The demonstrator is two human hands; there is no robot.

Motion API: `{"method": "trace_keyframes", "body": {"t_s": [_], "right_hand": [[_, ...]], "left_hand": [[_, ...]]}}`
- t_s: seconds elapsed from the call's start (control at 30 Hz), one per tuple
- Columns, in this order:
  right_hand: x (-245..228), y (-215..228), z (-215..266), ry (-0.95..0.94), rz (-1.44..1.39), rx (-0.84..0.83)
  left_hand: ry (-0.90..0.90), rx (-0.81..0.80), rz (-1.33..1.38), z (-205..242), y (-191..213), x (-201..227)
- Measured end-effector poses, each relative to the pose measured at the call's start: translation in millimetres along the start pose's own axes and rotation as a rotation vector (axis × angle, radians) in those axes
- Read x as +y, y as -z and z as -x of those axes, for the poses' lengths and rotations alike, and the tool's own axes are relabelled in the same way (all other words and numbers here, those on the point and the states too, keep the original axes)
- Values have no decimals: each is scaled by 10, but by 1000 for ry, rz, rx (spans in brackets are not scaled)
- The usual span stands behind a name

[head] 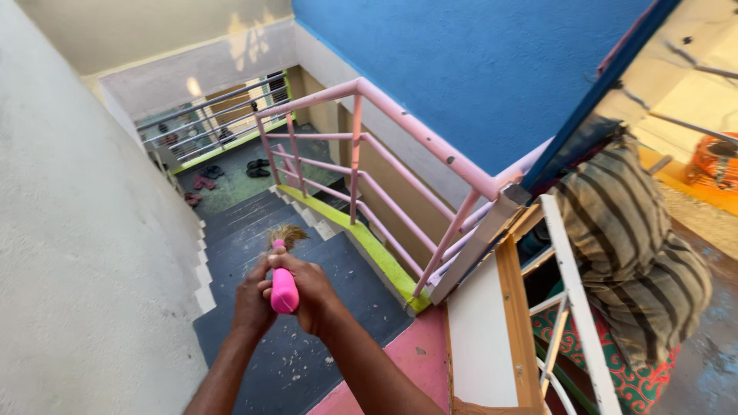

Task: The person sweeps a staircase using a pink-handled broom. They move from the top landing down the steps, sweeping debris downward in a consistent motion.

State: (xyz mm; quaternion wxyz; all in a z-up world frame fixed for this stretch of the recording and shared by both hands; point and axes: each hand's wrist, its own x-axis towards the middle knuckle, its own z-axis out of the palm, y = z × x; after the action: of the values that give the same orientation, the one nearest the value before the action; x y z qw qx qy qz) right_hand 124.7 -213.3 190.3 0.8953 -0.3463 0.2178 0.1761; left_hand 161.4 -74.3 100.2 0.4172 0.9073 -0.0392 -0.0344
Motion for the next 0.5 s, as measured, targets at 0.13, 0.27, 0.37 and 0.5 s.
{"method": "trace_keyframes", "body": {"t_s": [0.13, 0.27, 0.37, 0.5], "right_hand": [[-294, -178, -57, 55, 122, 59], [-632, -387, -45, 156, 309, 33], [-917, -540, 56, 238, 398, 3], [-1304, -660, 171, 341, 406, -124]], "left_hand": [[-638, 229, -60, -341, 88, 254], [-250, -14, -5, -570, 296, 560], [-296, -63, -38, -707, 508, 862], [-563, -31, 60, -917, 824, 1387]]}}
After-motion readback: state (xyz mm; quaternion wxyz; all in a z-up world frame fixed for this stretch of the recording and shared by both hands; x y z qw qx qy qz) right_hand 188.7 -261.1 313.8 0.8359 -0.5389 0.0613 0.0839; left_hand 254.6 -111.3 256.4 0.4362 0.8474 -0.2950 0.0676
